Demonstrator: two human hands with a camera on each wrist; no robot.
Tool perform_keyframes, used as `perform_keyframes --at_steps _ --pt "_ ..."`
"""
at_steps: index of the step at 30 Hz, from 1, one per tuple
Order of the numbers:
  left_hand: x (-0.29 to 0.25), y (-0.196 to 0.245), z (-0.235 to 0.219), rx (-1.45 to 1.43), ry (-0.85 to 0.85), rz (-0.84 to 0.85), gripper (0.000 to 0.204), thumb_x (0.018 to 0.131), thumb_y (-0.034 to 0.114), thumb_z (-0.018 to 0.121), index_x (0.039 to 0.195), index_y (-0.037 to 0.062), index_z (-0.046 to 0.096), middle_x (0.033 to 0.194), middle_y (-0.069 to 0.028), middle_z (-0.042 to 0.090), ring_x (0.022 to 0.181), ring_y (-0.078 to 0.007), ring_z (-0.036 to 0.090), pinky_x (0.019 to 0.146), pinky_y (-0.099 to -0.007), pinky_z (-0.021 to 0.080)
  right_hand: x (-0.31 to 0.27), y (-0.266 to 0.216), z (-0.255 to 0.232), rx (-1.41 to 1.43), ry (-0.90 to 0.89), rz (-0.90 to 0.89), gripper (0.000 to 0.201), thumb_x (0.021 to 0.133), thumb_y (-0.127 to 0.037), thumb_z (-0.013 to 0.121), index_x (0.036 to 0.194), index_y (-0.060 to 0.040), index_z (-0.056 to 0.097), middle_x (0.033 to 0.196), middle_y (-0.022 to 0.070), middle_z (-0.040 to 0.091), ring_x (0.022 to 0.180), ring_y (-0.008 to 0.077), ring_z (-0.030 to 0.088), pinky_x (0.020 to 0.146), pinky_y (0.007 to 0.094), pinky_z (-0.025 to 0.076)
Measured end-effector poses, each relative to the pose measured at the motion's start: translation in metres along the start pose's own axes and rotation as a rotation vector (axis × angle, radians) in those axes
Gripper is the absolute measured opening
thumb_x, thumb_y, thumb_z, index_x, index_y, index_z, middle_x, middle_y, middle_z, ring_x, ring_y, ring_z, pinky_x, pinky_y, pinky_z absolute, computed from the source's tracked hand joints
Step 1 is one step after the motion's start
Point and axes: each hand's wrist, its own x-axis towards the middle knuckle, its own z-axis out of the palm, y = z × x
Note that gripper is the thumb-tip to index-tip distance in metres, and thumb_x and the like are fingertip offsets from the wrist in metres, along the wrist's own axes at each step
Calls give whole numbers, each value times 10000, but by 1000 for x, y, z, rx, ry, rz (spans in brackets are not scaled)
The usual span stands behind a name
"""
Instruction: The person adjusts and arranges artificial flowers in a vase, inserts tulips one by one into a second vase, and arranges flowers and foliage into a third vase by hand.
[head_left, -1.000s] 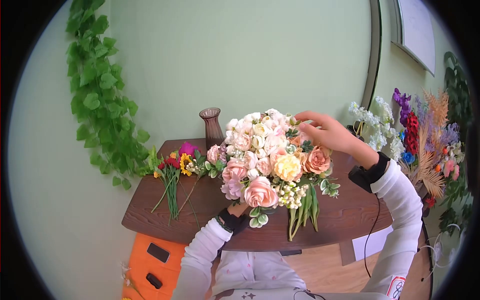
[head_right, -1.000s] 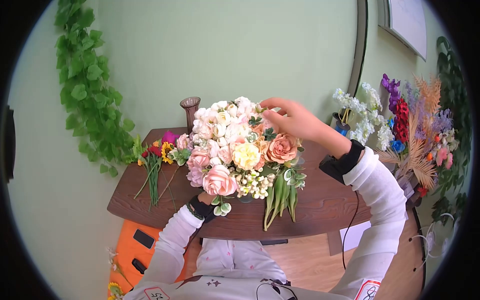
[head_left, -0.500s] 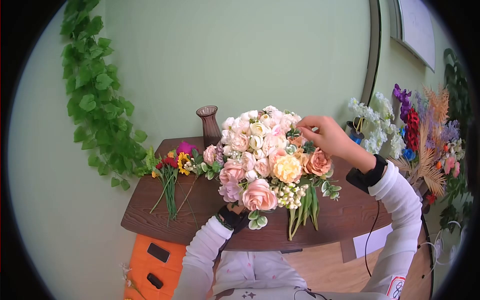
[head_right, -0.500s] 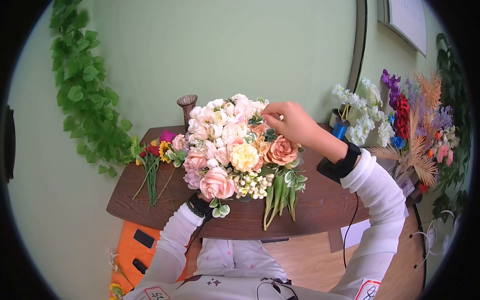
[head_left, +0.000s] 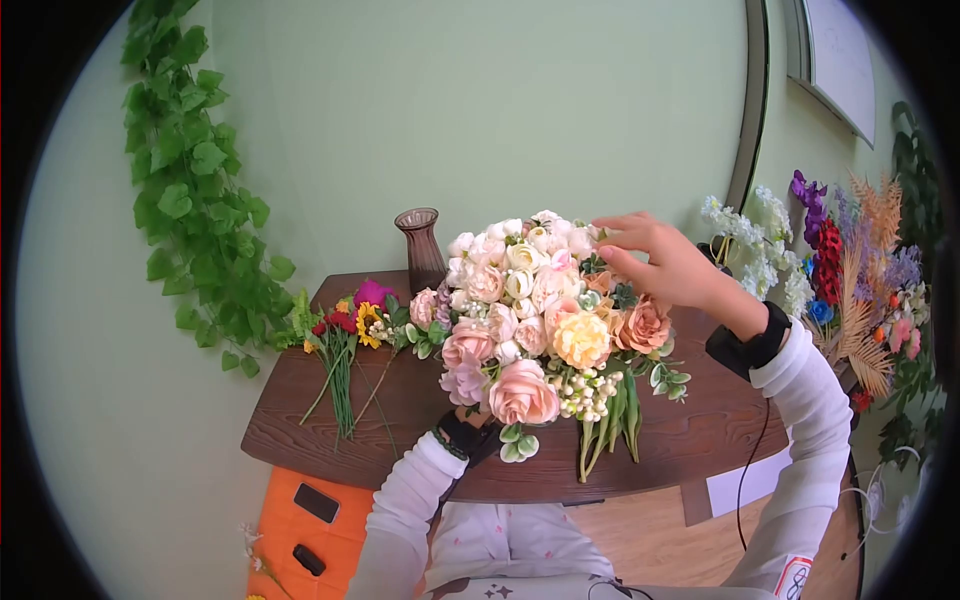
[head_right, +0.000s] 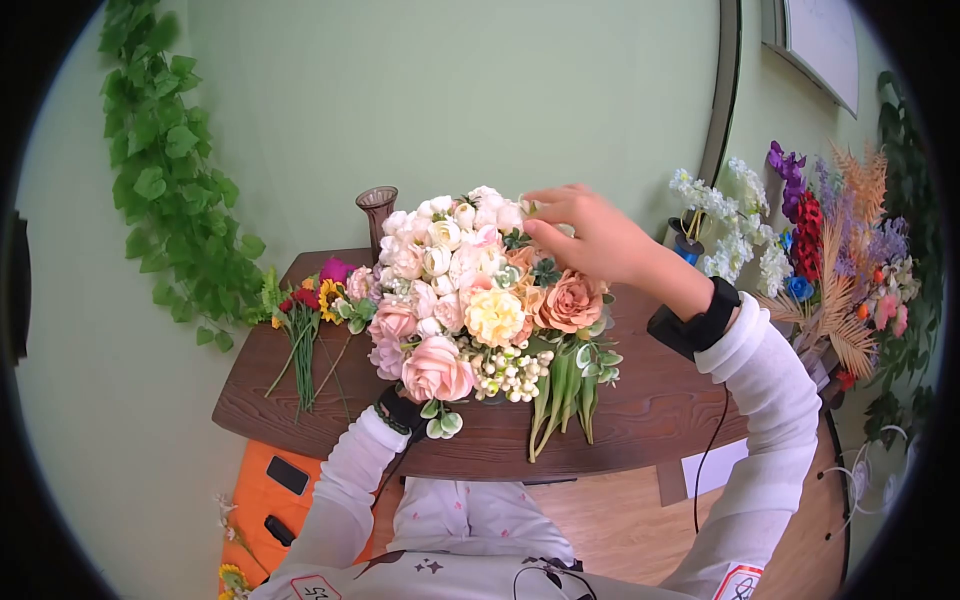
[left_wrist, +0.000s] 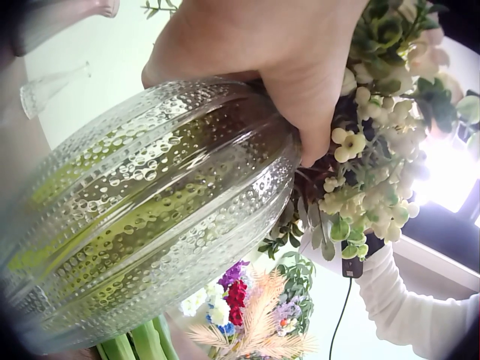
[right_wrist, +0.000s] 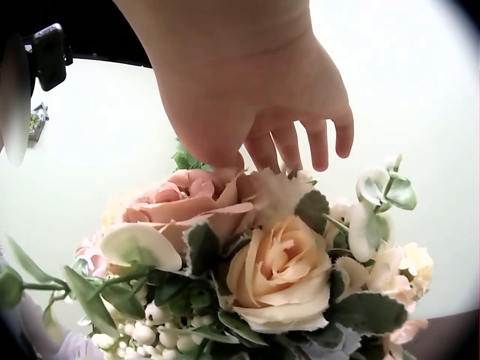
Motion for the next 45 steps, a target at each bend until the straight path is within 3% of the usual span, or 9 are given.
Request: perform_keyframes --at_steps 4,9,12,15,33,37,40,43,45 --pt "1 -2 0 3 -10 -4 449 783 122 575 1175 0 396 1140 -141 500 991 -248 518 857 -322 412 20 -5 -8 153 75 -95 221 825 -213 549 889 -21 637 874 112 612 791 258 563 734 335 441" --pt "-1 -4 -3 11 -24 -18 442 783 122 574 1172 1 402 1137 -141 504 989 -249 520 855 -322 413 43 -18 -6 241 -366 77 203 773 -216 611 882 -50 651 812 92 625 723 190 585 639 314 463" --pt "-1 -5 -5 17 -37 -20 438 783 122 574 1169 2 405 1135 -140 506 987 -249 522 855 -323 414 52 -17 -1 258 -441 205 143 777 -166 626 824 -31 634 782 85 582 720 165 564 626 286 449" --pt "0 -7 -7 21 -46 -19 434 783 122 573 1167 3 409 1133 -140 508 986 -250 523 854 -323 414 57 -18 -4 240 -525 143 160 771 -169 635 813 -16 625 783 88 563 705 166 553 615 287 447" --pt "4 -6 -14 50 -73 -27 412 783 120 569 1154 8 430 1122 -138 520 978 -254 531 849 -325 417 47 -22 4 233 -320 320 68 746 -60 616 755 -3 581 711 93 555 630 209 536 590 315 429" --pt "3 -6 -14 56 -84 -33 407 783 120 568 1151 9 434 1119 -137 523 976 -255 532 848 -326 418 45 -23 5 188 -306 253 89 769 -74 603 777 8 568 702 76 572 632 191 551 594 301 443" --pt "2 -6 -15 57 -88 -42 403 783 120 568 1149 10 438 1117 -137 525 974 -255 534 847 -326 418 46 -24 1 346 -279 300 163 828 -155 560 870 2 581 802 85 600 749 190 574 684 310 458" --pt "1 -5 -13 56 -87 -46 399 783 120 567 1147 11 441 1115 -137 527 973 -256 535 846 -326 419 39 -28 -5 231 -211 145 293 879 -256 495 1046 -24 559 1002 118 577 937 207 544 815 326 433" --pt "2 -4 -14 57 -83 -46 397 783 119 566 1145 12 443 1114 -136 529 972 -256 536 846 -326 419 32 -32 -5 250 -294 124 406 897 -338 441 1201 -71 485 1218 174 452 1129 265 430 935 365 347"
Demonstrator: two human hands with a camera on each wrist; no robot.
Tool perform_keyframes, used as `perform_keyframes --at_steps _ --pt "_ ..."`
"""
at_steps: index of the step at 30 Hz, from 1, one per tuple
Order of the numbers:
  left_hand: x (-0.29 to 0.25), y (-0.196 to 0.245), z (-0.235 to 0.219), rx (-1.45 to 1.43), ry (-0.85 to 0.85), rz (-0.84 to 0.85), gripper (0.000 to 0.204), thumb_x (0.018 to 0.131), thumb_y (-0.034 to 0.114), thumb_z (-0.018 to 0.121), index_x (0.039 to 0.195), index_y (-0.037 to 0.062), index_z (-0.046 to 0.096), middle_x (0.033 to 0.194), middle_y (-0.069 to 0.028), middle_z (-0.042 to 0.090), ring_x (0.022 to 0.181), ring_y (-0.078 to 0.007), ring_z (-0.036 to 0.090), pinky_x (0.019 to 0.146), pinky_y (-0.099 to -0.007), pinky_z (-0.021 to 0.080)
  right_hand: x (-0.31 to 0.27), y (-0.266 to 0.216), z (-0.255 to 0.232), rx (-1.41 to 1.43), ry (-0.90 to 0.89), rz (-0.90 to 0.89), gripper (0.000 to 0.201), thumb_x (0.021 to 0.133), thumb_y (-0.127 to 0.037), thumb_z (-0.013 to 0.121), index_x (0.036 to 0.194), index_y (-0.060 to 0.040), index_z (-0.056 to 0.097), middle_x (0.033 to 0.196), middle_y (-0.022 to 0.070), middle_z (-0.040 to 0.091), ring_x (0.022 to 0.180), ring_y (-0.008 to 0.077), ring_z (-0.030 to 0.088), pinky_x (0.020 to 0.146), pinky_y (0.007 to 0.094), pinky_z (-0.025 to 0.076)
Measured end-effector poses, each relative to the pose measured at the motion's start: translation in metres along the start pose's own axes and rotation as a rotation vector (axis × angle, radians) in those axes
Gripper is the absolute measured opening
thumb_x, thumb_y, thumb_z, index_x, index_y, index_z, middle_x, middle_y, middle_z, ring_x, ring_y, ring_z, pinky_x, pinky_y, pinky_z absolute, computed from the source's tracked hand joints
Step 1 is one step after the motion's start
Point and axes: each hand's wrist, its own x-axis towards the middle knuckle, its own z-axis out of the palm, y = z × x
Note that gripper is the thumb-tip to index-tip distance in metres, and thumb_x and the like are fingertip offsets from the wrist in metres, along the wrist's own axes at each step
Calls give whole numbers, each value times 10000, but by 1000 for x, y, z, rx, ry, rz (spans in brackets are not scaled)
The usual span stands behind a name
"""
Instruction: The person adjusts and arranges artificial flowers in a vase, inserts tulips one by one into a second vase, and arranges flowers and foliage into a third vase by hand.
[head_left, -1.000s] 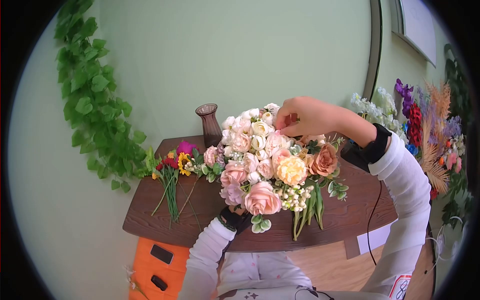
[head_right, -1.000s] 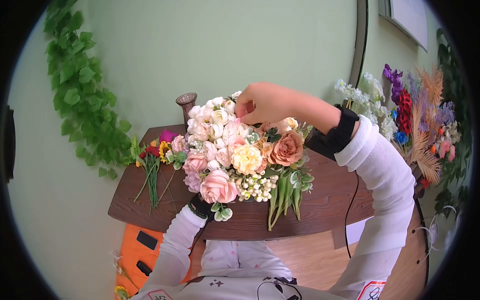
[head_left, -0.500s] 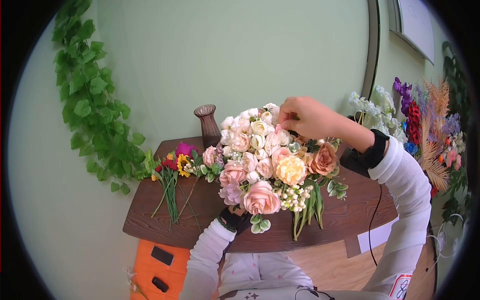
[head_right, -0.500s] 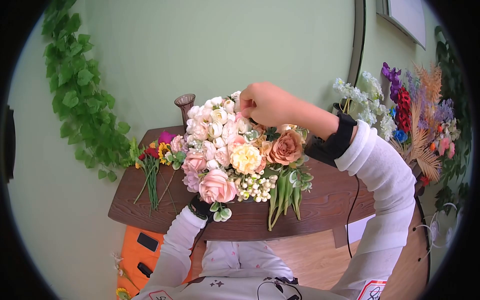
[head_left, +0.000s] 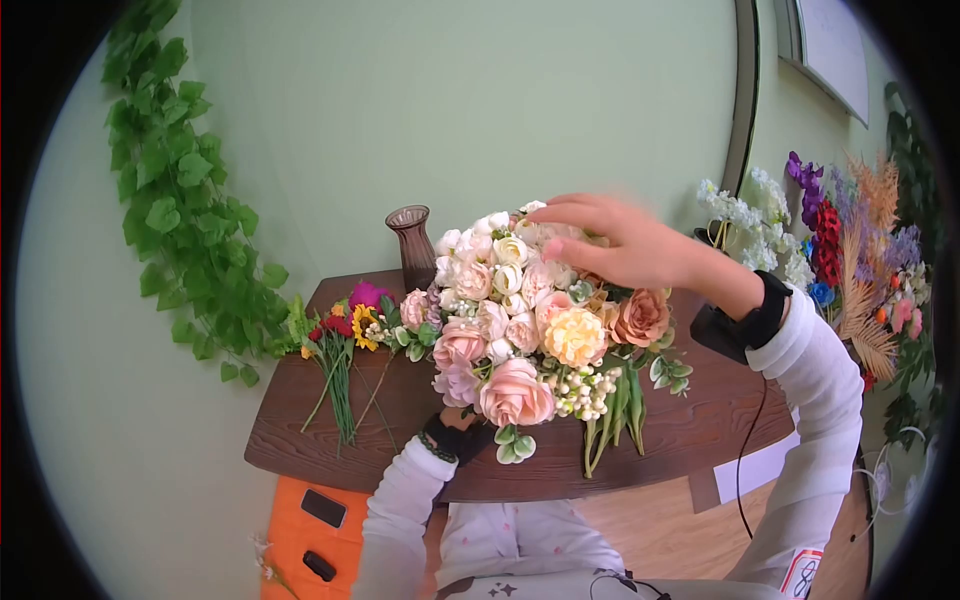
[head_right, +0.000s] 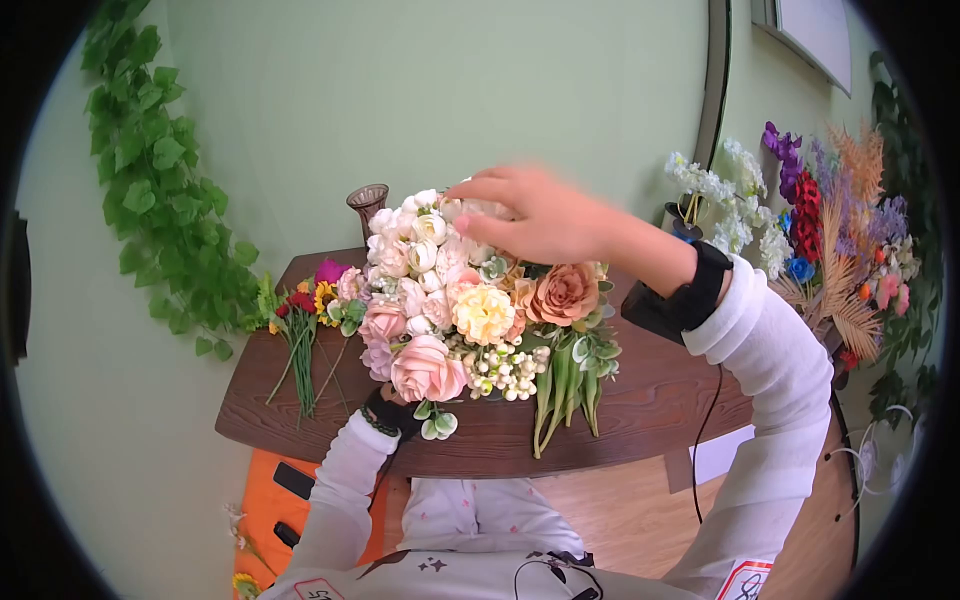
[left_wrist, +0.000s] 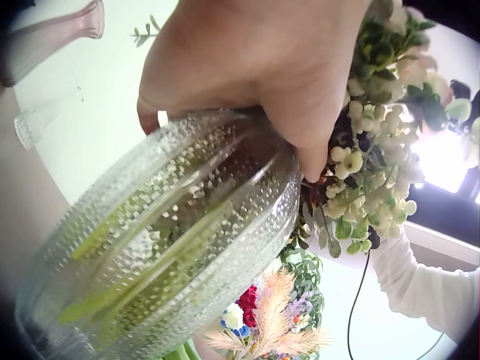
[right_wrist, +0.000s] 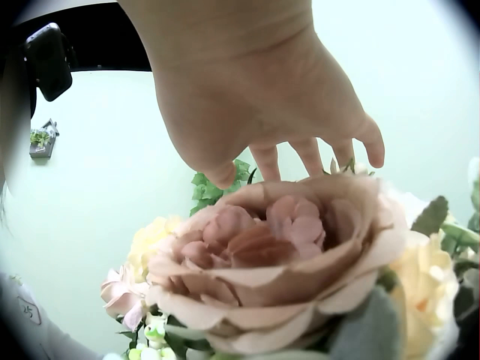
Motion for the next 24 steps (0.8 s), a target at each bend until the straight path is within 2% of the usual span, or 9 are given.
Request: perform_keyframes --at_steps 1,3,4,8,11,17,19,24 --pt "0 0 0 1 3 -1 396 783 119 566 1144 12 445 1113 -136 529 972 -256 536 846 -327 419 -3 1 2 -2 -2 -3 406 897 -338 441 1201 -71 485 1218 174 452 1129 265 430 935 365 347" --pt "-2 0 -1 4 13 -9 393 783 119 566 1143 13 447 1112 -136 531 971 -257 537 845 -327 419 -6 4 9 -137 -9 7 462 897 -375 420 1267 -97 420 1320 201 339 1221 314 323 991 394 278" --pt "-5 0 -2 6 18 -16 392 783 119 566 1142 13 448 1111 -136 531 970 -257 538 845 -327 420 -7 -1 9 -118 -25 35 483 891 -397 413 1281 -113 407 1349 220 291 1251 339 268 1014 422 233" --pt "-23 -2 -3 8 38 -67 387 784 119 565 1139 14 453 1109 -136 534 968 -258 539 844 -327 420 6 -6 15 -160 1 -62 486 884 -399 423 1282 -120 407 1353 215 286 1251 337 269 1013 430 236" --pt "-34 -3 -4 9 49 -96 384 784 119 564 1137 15 456 1107 -135 536 967 -258 541 843 -328 421 25 -19 20 -169 -65 -106 507 873 -420 424 1288 -129 400 1359 215 274 1261 347 251 1016 436 231" --pt "-49 -5 -8 15 46 -132 377 784 118 563 1133 17 463 1103 -134 540 964 -260 543 842 -328 422 60 -39 37 -327 -190 -28 623 812 -532 433 1298 -144 390 1374 188 266 1281 339 225 1017 479 209" --pt "-50 -5 -8 14 36 -131 375 784 118 562 1131 17 465 1102 -134 542 963 -260 544 841 -328 422 67 -37 44 -400 -294 -34 654 797 -558 424 1301 -142 385 1376 156 281 1283 335 224 1015 497 202" --pt "-55 -9 -8 2 26 -135 369 784 118 561 1127 19 471 1099 -134 545 961 -261 546 840 -329 423 72 -42 45 -442 -427 -30 637 814 -549 389 1270 -104 416 1345 124 346 1250 311 293 1009 463 236"
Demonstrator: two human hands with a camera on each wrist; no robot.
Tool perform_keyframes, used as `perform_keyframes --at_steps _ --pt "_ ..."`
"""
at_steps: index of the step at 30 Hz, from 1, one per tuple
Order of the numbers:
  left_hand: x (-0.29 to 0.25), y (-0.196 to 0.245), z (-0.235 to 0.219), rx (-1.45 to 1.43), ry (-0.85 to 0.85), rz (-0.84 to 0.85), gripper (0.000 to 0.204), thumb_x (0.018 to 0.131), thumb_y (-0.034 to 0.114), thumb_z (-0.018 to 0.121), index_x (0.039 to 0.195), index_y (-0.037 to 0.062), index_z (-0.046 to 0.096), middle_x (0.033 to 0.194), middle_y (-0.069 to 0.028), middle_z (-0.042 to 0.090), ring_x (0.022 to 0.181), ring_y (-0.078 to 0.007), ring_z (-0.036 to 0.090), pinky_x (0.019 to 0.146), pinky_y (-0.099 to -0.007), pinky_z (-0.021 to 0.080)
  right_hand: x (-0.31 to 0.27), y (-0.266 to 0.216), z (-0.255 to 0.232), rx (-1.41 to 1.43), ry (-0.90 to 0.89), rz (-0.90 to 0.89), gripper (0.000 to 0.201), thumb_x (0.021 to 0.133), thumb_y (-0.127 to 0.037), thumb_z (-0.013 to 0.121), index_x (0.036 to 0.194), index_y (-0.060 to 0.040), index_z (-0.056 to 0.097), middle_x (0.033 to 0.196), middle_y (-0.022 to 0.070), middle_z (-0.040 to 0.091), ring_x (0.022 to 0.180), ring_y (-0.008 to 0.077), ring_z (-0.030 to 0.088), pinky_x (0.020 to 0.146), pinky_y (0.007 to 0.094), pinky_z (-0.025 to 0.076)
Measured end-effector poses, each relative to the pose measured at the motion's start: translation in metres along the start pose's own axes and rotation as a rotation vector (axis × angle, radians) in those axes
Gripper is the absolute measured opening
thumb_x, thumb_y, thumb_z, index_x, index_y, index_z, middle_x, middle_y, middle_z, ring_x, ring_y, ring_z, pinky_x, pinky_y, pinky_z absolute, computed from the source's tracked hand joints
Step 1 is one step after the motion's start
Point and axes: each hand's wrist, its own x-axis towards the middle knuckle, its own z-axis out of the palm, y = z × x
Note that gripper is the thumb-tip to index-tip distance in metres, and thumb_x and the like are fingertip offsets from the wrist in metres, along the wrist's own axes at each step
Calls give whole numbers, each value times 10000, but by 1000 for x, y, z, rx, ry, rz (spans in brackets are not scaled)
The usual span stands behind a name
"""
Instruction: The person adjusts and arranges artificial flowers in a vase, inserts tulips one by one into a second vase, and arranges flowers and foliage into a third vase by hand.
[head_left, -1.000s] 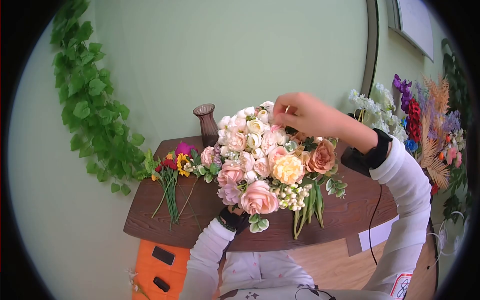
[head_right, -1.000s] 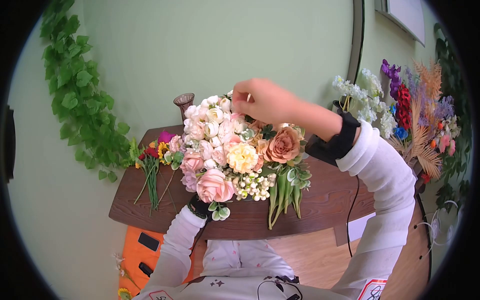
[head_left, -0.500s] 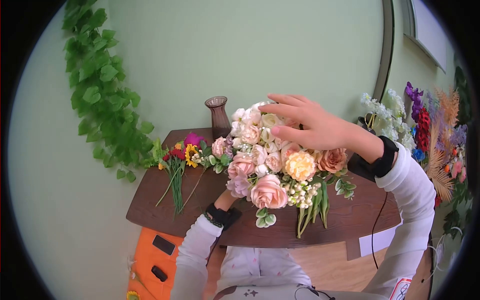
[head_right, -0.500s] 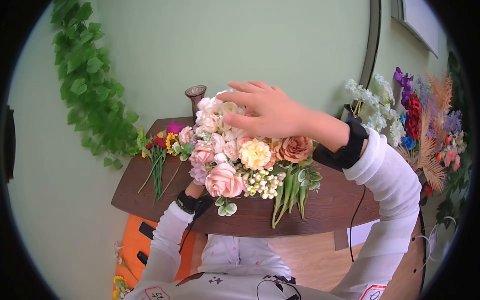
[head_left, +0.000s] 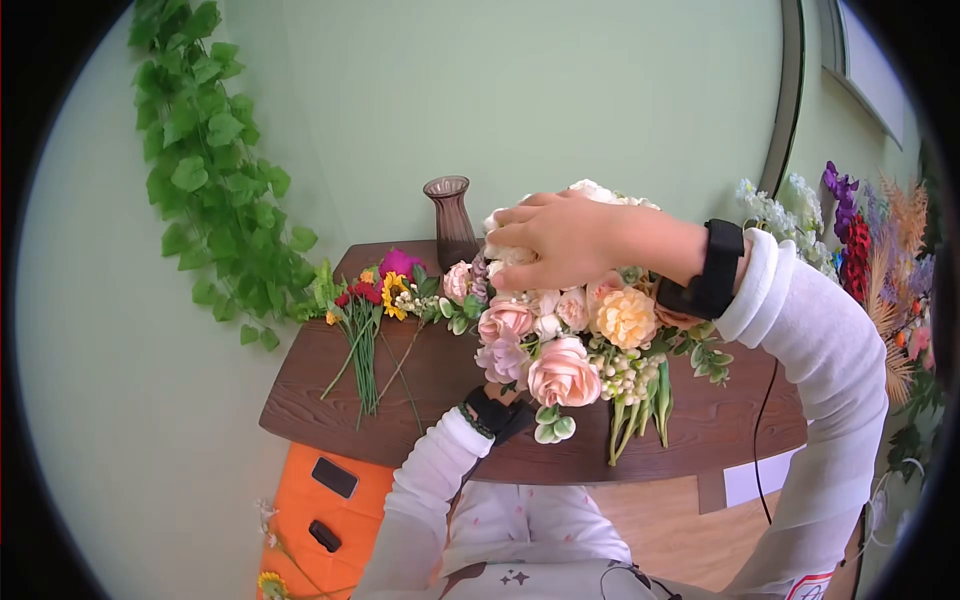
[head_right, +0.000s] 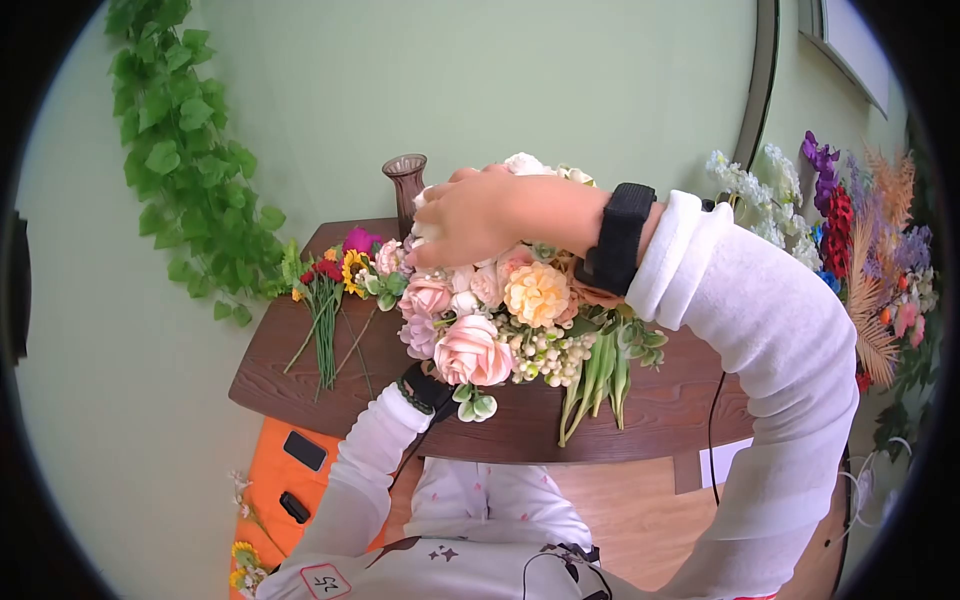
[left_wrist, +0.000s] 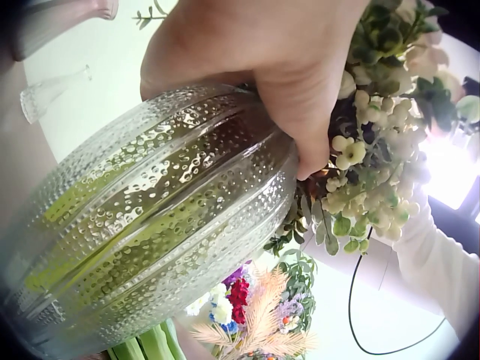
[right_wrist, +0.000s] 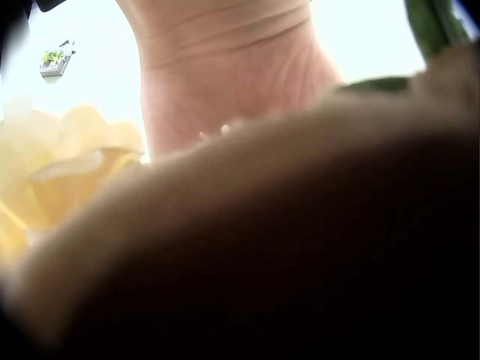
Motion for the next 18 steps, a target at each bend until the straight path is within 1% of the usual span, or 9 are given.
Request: perform_keyframes --at_steps 2,4,5,7,11,14,16,17,18 --pt "-1 -1 2 -9 -4 0 367 784 117 561 1126 19 473 1097 -133 547 960 -262 547 839 -329 423 0 1 1 0 -32 5 632 822 -545 376 1258 -89 427 1326 117 377 1234 301 321 1004 450 249" --pt "-1 -2 2 -13 -4 6 364 784 117 560 1125 20 476 1096 -133 548 959 -262 548 839 -329 423 0 3 1 -21 -47 18 614 844 -535 343 1236 -74 446 1274 121 436 1201 286 366 995 426 268" --pt "0 -1 1 -14 -3 7 363 784 117 560 1124 20 477 1095 -133 549 959 -262 549 838 -330 424 0 3 0 -24 -50 19 614 844 -535 343 1236 -74 446 1274 121 436 1201 286 366 995 426 268" --pt "0 -2 -1 -13 3 8 361 784 117 560 1122 21 479 1094 -133 550 958 -263 549 838 -330 424 1 2 -1 -44 -135 16 617 858 -539 308 1235 -69 447 1244 124 466 1198 290 369 997 425 264" --pt "0 -1 -5 -5 5 3 357 784 117 559 1119 22 484 1092 -132 553 956 -264 551 837 -330 425 2 5 2 -66 -159 28 626 864 -546 284 1242 -73 442 1237 118 475 1199 288 371 997 429 257" --pt "0 1 -8 1 1 0 353 784 117 558 1117 23 487 1090 -132 555 955 -264 553 836 -331 425 0 7 3 -95 -185 16 642 861 -560 271 1253 -78 434 1271 110 446 1226 295 337 1013 430 238" --pt "1 3 -9 7 -6 -1 351 784 116 558 1116 24 490 1088 -132 556 954 -265 553 836 -331 425 -3 9 3 -99 -118 -67 660 854 -578 277 1286 -94 397 1329 106 380 1258 294 290 1038 415 209" --pt "3 4 -10 10 -8 1 350 784 116 557 1115 24 491 1088 -132 557 953 -265 554 835 -331 426 -6 8 0 -99 -116 -64 660 854 -578 277 1286 -94 397 1329 106 380 1258 294 290 1038 415 209" --pt "5 5 -11 14 -11 4 349 784 116 557 1114 24 492 1087 -132 558 953 -265 554 835 -331 426 -10 5 -6 -71 -86 -39 659 852 -577 296 1299 -100 377 1350 116 344 1269 294 270 1045 417 197"
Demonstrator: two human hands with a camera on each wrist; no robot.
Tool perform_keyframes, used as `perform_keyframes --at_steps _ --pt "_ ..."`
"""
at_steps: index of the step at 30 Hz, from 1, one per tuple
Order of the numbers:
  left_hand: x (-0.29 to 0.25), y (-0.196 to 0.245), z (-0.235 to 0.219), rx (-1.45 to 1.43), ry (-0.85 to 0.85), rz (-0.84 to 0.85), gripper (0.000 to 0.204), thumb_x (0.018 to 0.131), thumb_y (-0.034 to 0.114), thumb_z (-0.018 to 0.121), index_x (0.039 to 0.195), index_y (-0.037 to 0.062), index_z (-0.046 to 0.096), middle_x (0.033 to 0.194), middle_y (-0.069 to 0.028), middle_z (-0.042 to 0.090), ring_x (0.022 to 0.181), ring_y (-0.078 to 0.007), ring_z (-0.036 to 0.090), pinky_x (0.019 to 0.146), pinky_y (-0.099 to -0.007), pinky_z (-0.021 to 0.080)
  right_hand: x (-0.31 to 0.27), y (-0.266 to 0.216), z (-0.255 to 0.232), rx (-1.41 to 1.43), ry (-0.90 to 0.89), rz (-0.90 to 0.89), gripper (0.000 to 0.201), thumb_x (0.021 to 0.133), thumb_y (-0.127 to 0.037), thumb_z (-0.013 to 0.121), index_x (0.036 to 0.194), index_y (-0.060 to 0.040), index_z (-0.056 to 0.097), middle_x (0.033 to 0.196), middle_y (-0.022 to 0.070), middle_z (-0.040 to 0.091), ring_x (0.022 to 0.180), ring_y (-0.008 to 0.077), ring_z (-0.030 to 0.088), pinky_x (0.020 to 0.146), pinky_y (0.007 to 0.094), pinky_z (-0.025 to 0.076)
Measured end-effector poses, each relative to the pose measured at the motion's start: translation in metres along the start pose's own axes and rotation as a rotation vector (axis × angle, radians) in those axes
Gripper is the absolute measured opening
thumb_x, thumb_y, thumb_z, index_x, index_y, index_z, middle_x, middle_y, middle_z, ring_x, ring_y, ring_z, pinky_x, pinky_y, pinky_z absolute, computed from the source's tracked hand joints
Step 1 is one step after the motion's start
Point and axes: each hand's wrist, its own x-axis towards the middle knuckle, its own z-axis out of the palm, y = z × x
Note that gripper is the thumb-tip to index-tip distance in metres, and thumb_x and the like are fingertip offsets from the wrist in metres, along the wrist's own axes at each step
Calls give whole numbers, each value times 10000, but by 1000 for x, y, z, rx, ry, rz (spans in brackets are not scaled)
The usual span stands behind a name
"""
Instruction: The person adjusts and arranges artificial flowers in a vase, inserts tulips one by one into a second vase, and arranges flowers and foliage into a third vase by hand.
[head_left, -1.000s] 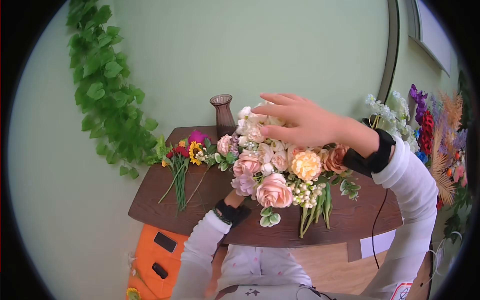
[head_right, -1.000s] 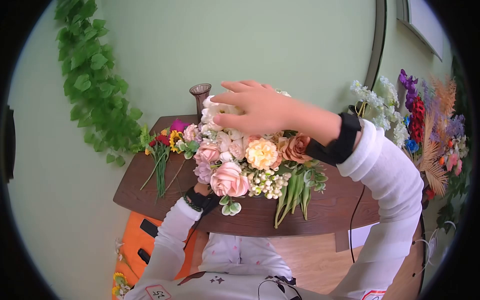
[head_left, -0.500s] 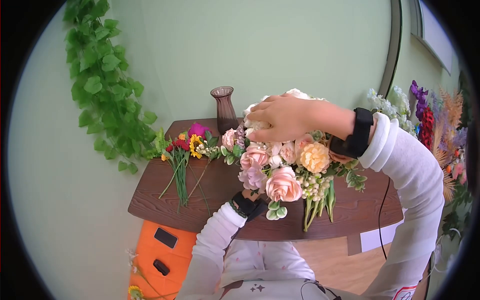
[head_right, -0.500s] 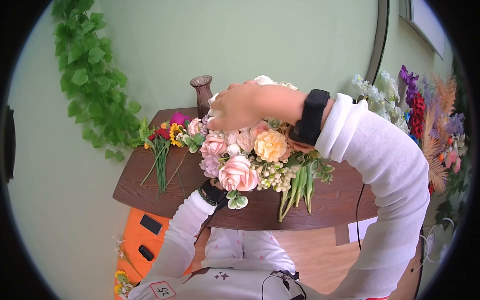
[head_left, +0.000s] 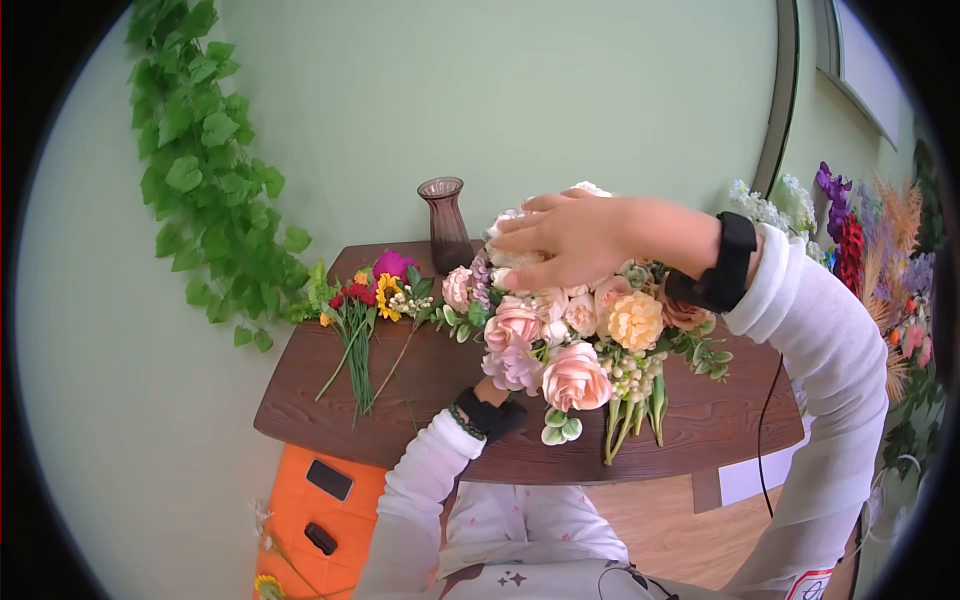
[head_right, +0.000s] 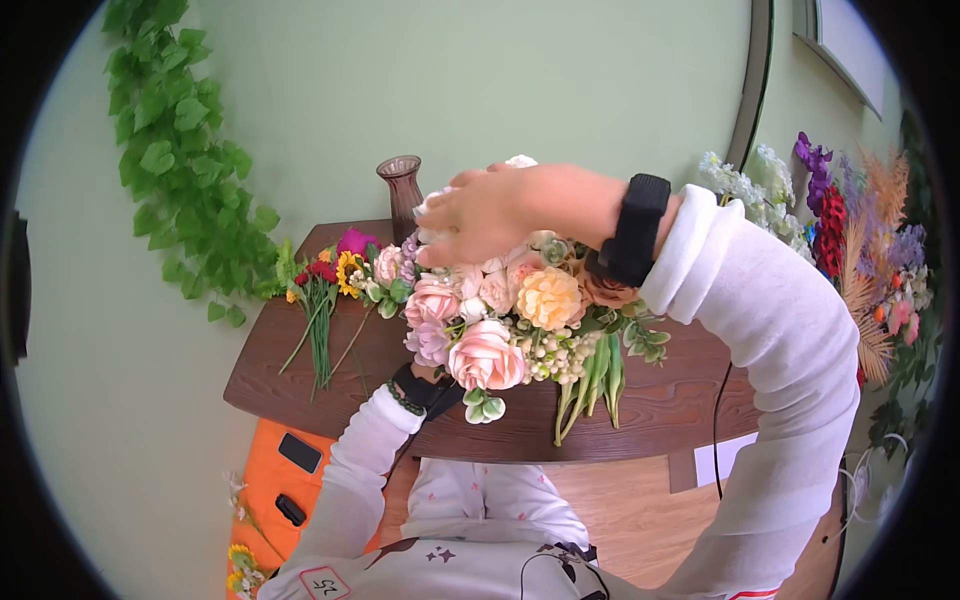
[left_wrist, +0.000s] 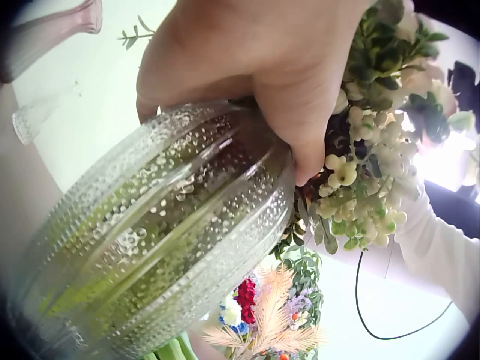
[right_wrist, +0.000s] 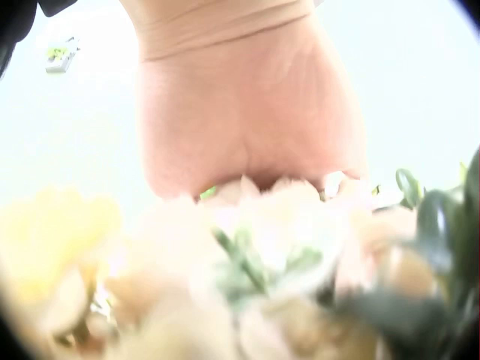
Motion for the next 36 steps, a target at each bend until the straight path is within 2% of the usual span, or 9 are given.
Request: perform_keyframes --at_steps 4,9,15,17,19,21,24,27,36 --pt "3 4 -3 11 -14 2 345 784 116 556 1111 25 497 1084 -131 560 951 -266 556 834 -331 426 -22 6 -21 118 193 22 636 861 -543 351 1333 -117 323 1379 151 281 1282 294 245 1050 417 196" --pt "5 12 -4 11 -15 -9 340 784 116 555 1108 27 502 1081 -131 564 949 -267 558 833 -332 427 -71 28 -32 426 251 92 574 895 -453 368 1336 -91 308 1376 151 289 1280 273 255 1045 378 214" --pt "-17 0 -75 222 531 -207 255 832 83 455 1068 17 528 998 -162 592 902 -269 575 791 -336 439 -106 52 15 523 343 251 557 913 -398 374 1350 -70 266 1379 135 288 1290 240 238 1049 351 199" --pt "-6 35 -94 151 733 -146 275 858 133 452 1102 22 515 1048 -155 575 952 -250 558 785 -337 439 -109 55 34 616 407 222 553 915 -380 384 1353 -68 254 1389 135 265 1295 237 224 1050 350 190" --pt "8 101 -97 120 738 -47 308 895 188 438 1171 64 493 1186 -107 506 1102 -198 469 923 -299 357 -107 53 47 697 428 219 628 875 -443 427 1346 -59 267 1375 161 271 1291 263 227 1045 361 199" --pt "30 111 -95 330 652 194 411 888 263 458 1263 100 422 1305 -112 397 1211 -231 363 984 -334 296 -102 52 57 785 474 198 620 873 -420 449 1344 -59 271 1374 161 274 1284 260 242 1041 359 209" --pt "53 122 -86 463 495 295 526 861 323 492 1325 128 340 1369 -119 308 1267 -271 275 1020 -366 238 -100 50 67 850 524 187 612 862 -394 483 1335 -56 292 1350 167 319 1256 257 295 1022 346 244" --pt "60 115 -78 234 322 264 578 843 339 504 1347 143 301 1388 -133 276 1283 -290 243 1028 -385 218 -103 49 71 915 558 172 602 856 -377 499 1323 -48 310 1323 171 359 1226 257 344 1001 341 278" --pt "51 83 -67 44 427 189 558 840 318 537 1271 10 366 1322 -161 350 1237 -292 304 1013 -369 247 -107 49 79 1045 526 280 554 861 -279 497 1325 -47 303 1313 155 375 1214 225 355 989 321 288"
